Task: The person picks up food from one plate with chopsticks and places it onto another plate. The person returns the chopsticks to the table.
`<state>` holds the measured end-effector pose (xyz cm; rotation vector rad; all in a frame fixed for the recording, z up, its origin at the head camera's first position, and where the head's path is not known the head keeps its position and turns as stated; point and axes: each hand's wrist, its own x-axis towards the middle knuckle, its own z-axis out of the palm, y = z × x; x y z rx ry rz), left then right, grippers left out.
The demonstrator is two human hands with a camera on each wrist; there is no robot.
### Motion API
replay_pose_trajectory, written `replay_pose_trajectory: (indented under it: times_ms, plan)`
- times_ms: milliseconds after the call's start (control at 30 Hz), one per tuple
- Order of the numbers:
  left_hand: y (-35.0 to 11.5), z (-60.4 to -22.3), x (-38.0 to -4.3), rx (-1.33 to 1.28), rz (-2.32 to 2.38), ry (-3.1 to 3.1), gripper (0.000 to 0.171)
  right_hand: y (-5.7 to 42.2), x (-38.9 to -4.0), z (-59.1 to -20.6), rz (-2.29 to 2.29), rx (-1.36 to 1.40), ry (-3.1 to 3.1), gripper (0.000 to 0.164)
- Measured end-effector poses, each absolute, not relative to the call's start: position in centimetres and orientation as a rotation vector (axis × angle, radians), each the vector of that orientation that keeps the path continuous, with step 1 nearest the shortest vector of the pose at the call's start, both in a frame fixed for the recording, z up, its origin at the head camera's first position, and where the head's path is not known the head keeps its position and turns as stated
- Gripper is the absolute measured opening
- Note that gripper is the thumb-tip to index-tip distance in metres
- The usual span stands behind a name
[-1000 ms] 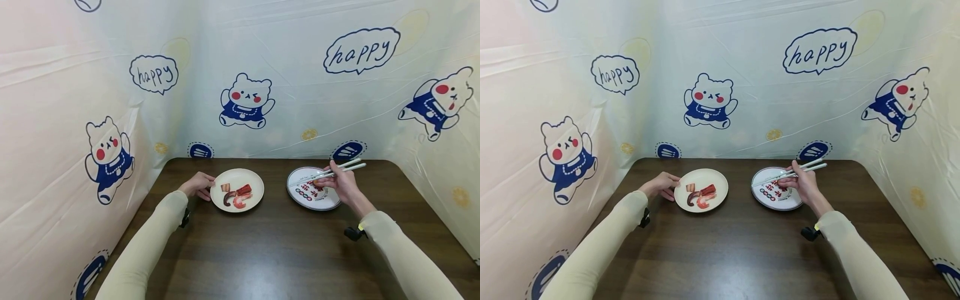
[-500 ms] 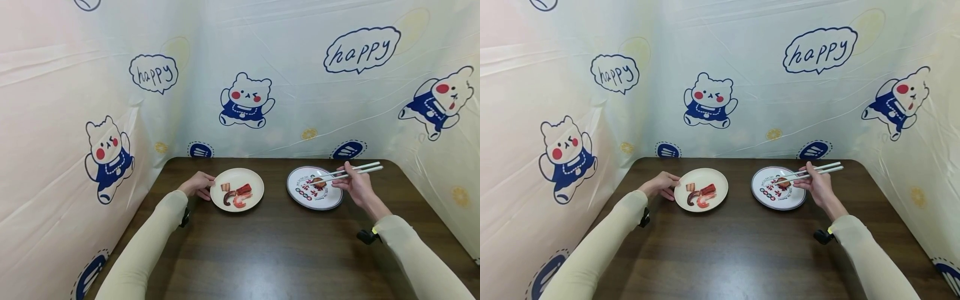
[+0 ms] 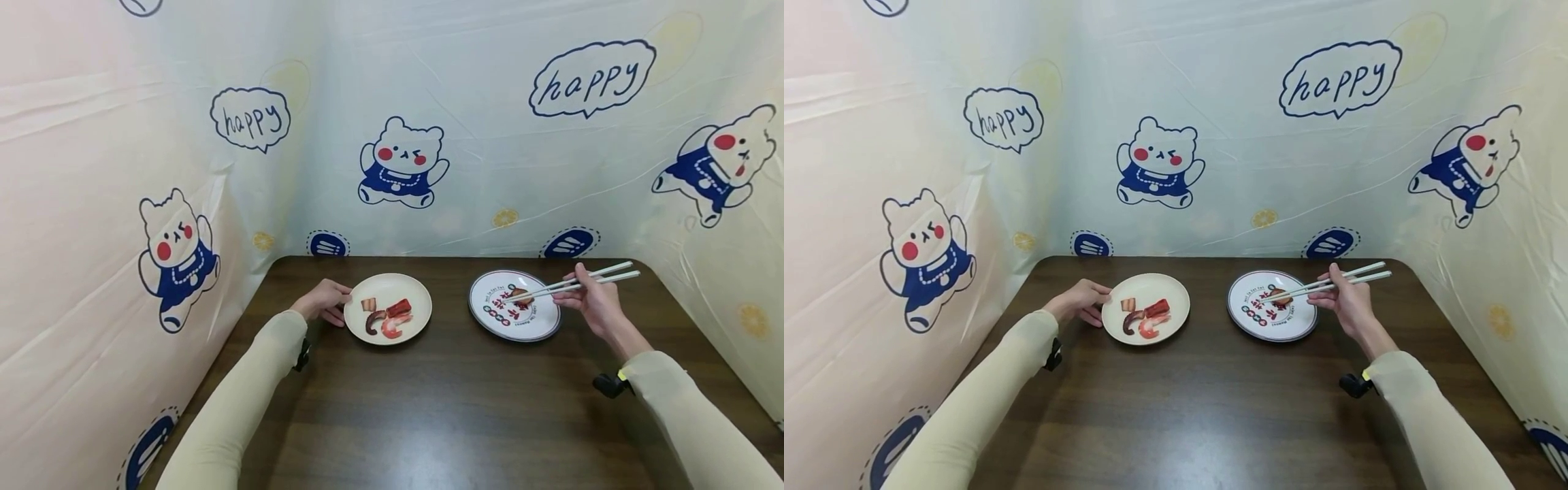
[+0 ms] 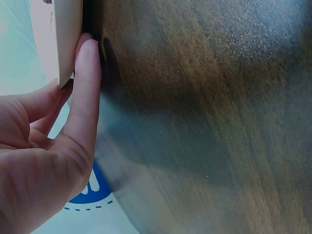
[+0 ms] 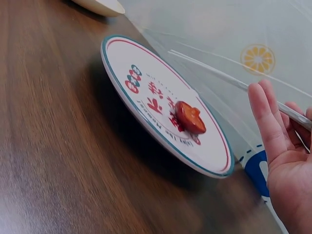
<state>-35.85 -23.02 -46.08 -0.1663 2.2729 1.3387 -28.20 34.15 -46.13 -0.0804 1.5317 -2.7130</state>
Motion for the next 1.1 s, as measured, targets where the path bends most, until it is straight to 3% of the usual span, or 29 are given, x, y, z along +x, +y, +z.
replay_pose_trajectory:
  times_ms: [1100]
  plan:
    - [-23.1, -45.9, -35.9, -0.175, 1.346, 2.255, 0.042, 36.5, -27.5, -47.5, -2.793, -0.123, 1.600, 0.031]
